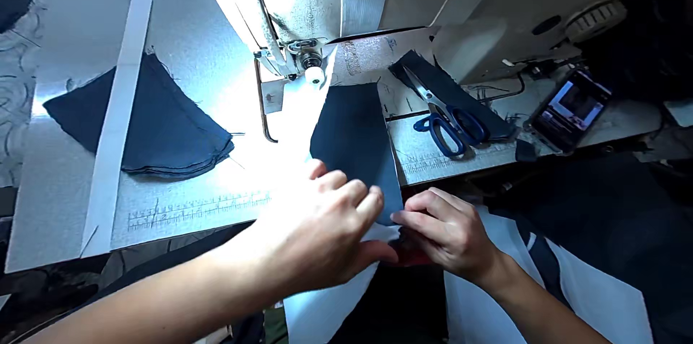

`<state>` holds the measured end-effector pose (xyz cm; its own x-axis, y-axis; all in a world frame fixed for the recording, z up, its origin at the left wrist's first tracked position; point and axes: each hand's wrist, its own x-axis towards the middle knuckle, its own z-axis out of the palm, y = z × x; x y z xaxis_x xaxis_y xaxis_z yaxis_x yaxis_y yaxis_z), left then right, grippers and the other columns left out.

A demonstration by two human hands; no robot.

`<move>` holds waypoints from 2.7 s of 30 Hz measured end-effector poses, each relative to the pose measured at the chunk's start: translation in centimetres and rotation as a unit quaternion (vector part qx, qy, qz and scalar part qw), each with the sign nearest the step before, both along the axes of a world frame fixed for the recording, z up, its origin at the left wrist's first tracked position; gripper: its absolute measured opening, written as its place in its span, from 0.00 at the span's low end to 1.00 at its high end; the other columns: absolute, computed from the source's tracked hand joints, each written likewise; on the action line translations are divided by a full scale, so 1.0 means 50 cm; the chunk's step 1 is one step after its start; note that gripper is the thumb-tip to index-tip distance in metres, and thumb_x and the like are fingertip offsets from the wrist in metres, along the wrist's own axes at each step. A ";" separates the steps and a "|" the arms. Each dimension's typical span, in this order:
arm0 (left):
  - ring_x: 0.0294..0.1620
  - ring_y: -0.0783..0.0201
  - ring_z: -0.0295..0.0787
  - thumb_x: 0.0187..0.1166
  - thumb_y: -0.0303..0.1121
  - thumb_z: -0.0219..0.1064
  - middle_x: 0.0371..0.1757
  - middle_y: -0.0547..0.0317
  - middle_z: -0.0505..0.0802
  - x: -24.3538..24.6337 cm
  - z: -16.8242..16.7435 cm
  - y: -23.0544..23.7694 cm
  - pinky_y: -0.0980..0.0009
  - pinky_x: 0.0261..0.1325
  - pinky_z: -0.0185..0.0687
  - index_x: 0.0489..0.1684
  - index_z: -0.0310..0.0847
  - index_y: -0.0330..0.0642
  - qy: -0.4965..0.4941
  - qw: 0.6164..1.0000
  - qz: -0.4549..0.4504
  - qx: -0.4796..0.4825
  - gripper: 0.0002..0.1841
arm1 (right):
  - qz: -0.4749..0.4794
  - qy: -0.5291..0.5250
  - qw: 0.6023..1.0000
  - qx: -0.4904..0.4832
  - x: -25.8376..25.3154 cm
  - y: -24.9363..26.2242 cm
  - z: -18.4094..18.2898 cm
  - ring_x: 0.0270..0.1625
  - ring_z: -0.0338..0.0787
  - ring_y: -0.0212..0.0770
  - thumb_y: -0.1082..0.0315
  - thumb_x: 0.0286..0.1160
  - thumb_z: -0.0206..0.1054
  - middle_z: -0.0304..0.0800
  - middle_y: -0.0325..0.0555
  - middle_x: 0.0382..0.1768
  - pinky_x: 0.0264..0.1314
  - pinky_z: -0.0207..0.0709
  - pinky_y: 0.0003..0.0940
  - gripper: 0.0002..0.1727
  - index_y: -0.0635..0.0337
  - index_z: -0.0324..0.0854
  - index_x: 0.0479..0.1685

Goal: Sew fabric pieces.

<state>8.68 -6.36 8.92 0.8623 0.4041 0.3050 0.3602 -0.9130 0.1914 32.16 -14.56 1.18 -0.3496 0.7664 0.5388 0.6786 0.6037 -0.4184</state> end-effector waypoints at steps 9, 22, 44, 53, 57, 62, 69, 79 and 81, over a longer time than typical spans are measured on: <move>0.61 0.44 0.89 0.74 0.77 0.43 0.47 0.45 0.93 -0.046 -0.066 0.177 0.34 0.72 0.71 0.18 0.84 0.38 0.134 0.990 -0.010 -0.044 0.46 | 0.030 -0.077 0.995 -0.055 0.018 0.006 0.005 0.67 0.88 0.44 0.65 0.83 0.58 0.95 0.38 0.49 0.78 0.72 0.44 0.12 0.47 0.90 0.39; 0.74 0.32 0.79 0.75 0.76 0.40 0.71 0.36 0.85 -0.110 -0.158 0.191 0.19 0.75 0.51 0.72 0.82 0.37 0.113 0.972 0.200 -0.058 0.50 | 0.041 -0.122 0.987 -0.101 0.025 0.023 -0.009 0.54 0.94 0.43 0.65 0.80 0.57 0.95 0.40 0.39 0.67 0.81 0.43 0.14 0.52 0.89 0.34; 0.76 0.31 0.77 0.75 0.69 0.56 0.73 0.36 0.84 -0.100 -0.163 0.175 0.18 0.73 0.52 0.73 0.79 0.33 0.101 0.967 0.222 -0.076 0.45 | 0.003 -0.119 0.987 -0.110 0.038 0.017 -0.006 0.54 0.94 0.44 0.62 0.82 0.55 0.96 0.40 0.41 0.66 0.81 0.44 0.16 0.52 0.90 0.36; 0.82 0.31 0.72 0.74 0.70 0.54 0.82 0.35 0.77 -0.097 -0.168 0.176 0.18 0.73 0.51 0.76 0.77 0.34 0.089 0.966 0.224 -0.094 0.47 | -0.002 -0.135 0.984 -0.113 0.041 0.017 -0.006 0.54 0.94 0.45 0.62 0.81 0.56 0.96 0.41 0.41 0.66 0.81 0.44 0.16 0.51 0.91 0.35; 0.85 0.34 0.69 0.74 0.71 0.53 0.87 0.40 0.73 -0.095 -0.179 0.179 0.19 0.74 0.52 0.70 0.81 0.32 0.063 0.971 0.215 -0.084 0.46 | -0.006 -0.144 0.983 -0.113 0.048 0.021 -0.008 0.53 0.94 0.45 0.63 0.81 0.55 0.96 0.41 0.41 0.65 0.80 0.44 0.16 0.52 0.91 0.35; 0.84 0.33 0.70 0.76 0.68 0.56 0.82 0.37 0.77 -0.091 -0.176 0.182 0.17 0.74 0.48 0.73 0.77 0.29 0.076 0.970 0.209 -0.102 0.45 | -0.013 -0.142 0.983 -0.115 0.058 0.027 -0.006 0.52 0.94 0.46 0.63 0.82 0.55 0.96 0.42 0.41 0.64 0.80 0.43 0.17 0.53 0.91 0.35; 0.82 0.29 0.70 0.79 0.67 0.52 0.81 0.34 0.77 -0.091 -0.181 0.181 0.15 0.74 0.47 0.76 0.78 0.38 0.070 0.975 0.197 -0.082 0.41 | -0.018 -0.138 0.983 -0.118 0.063 0.033 -0.006 0.53 0.93 0.45 0.63 0.82 0.56 0.96 0.42 0.41 0.65 0.80 0.42 0.16 0.54 0.91 0.36; 0.79 0.29 0.74 0.78 0.62 0.59 0.73 0.35 0.84 -0.086 -0.169 0.179 0.14 0.73 0.48 0.73 0.80 0.36 0.080 0.973 0.202 -0.075 0.38 | -0.015 -0.140 0.983 -0.116 0.060 0.038 -0.008 0.53 0.93 0.46 0.64 0.81 0.56 0.96 0.42 0.40 0.64 0.80 0.42 0.16 0.54 0.91 0.35; 0.80 0.29 0.73 0.78 0.62 0.58 0.74 0.35 0.83 -0.085 -0.168 0.177 0.14 0.72 0.47 0.74 0.80 0.35 0.084 0.972 0.206 -0.076 0.38 | -0.015 -0.138 0.983 -0.116 0.059 0.037 -0.009 0.53 0.93 0.46 0.64 0.81 0.57 0.96 0.42 0.40 0.64 0.80 0.42 0.16 0.54 0.92 0.35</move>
<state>4.45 2.51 0.50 0.6509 0.7545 0.0845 0.7264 -0.6513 0.2194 35.14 -12.70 0.74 -0.4327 0.8701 0.2361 0.8022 0.4911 -0.3394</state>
